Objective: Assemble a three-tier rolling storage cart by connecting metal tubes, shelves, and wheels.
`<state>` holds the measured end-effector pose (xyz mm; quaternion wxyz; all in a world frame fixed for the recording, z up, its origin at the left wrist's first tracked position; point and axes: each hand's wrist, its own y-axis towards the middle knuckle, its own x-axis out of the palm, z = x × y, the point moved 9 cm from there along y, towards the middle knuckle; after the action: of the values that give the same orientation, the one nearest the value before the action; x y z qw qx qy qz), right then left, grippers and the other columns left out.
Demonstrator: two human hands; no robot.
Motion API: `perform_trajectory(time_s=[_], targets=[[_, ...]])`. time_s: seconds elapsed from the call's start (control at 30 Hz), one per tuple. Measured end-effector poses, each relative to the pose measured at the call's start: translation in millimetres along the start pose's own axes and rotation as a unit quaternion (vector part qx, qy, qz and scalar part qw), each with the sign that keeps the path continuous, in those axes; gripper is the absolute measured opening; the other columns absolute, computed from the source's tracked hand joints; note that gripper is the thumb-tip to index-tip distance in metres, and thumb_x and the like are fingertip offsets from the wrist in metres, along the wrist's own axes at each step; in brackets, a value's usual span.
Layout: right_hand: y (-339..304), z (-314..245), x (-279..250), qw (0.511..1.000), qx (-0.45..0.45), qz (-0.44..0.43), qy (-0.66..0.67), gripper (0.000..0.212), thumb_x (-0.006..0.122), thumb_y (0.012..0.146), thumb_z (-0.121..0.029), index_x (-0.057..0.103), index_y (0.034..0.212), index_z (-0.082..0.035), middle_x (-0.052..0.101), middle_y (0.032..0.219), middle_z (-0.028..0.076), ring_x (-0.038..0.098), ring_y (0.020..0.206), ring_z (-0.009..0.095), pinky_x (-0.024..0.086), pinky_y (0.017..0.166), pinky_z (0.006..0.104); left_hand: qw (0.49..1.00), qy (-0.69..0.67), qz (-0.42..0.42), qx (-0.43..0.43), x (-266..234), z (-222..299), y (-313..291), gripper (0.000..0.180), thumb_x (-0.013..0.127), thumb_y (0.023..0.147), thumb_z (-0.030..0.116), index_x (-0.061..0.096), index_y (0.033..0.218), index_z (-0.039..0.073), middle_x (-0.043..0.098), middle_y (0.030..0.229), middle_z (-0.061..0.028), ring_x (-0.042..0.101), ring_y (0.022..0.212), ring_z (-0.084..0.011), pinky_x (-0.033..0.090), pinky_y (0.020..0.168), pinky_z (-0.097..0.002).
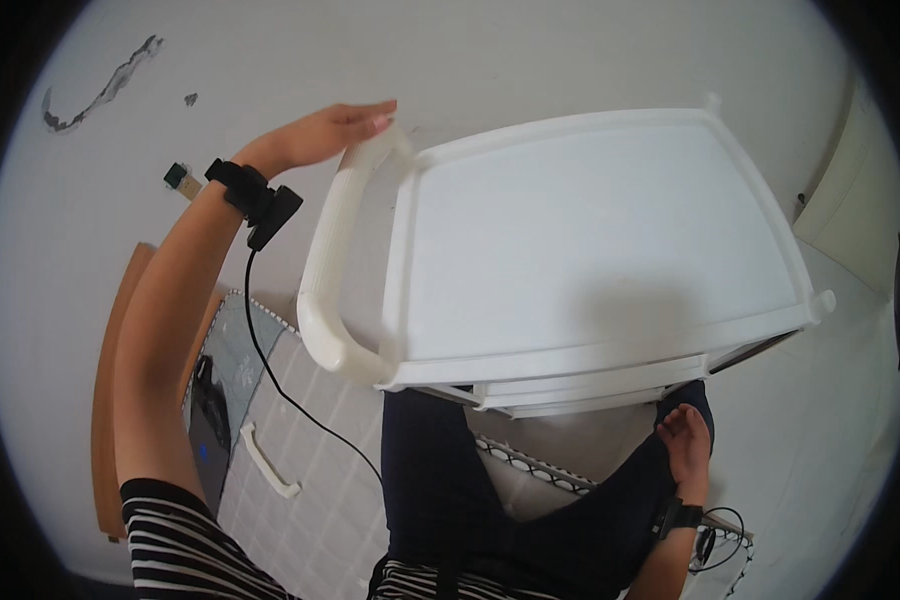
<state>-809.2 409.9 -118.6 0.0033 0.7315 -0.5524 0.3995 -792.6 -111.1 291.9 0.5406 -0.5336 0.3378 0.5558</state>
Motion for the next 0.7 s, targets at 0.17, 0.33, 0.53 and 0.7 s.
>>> perform_trajectory(time_s=[0.17,0.33,0.53,0.7], targets=[[-2,-1,0,1.0,-0.006,0.001,0.012,0.024,0.058,0.088,-0.028,0.058,0.102,-0.008,0.061,0.088,0.004,0.058,0.087,0.019,0.047,0.081,0.0382,0.955,-0.215,0.202,0.022,-14,-27,-47,0.051,0.043,0.096,0.037,0.042,0.133,0.002,0.048,0.13,-0.0148,0.045,0.122,-0.0237,0.036,0.102,-0.0368],[0,0,0,1.0,0.0,0.01,0.007,0.023,0.057,0.09,-0.027,0.058,0.102,-0.008,0.062,0.088,0.004,0.058,0.088,0.019,0.048,0.081,0.0382,0.862,-0.316,0.358,0.168,29,25,-155,0.066,0.045,0.092,0.049,0.039,0.133,-0.003,0.041,0.135,-0.0197,0.036,0.129,-0.0271,0.031,0.105,-0.0433],[4,7,-1,1.0,0.004,-0.013,0.014,0.017,0.054,0.092,-0.023,0.06,0.1,-0.009,0.064,0.09,0.003,0.06,0.087,0.016,0.049,0.082,0.0361,0.944,0.123,0.252,0.172,82,119,-195,0.067,0.06,0.081,0.046,0.045,0.13,0.003,0.049,0.13,-0.0143,0.039,0.128,-0.0324,0.023,0.107,-0.0513],[3,9,-7,1.0,-0.006,-0.013,-0.002,0.016,0.053,0.092,-0.021,0.06,0.101,-0.008,0.065,0.091,0.004,0.062,0.087,0.016,0.051,0.081,0.0356,0.929,0.118,0.286,0.202,84,115,-194,0.05,0.071,0.073,0.023,0.053,0.117,0.006,0.057,0.119,-0.0095,0.042,0.124,-0.0334,0.018,0.109,-0.054]])
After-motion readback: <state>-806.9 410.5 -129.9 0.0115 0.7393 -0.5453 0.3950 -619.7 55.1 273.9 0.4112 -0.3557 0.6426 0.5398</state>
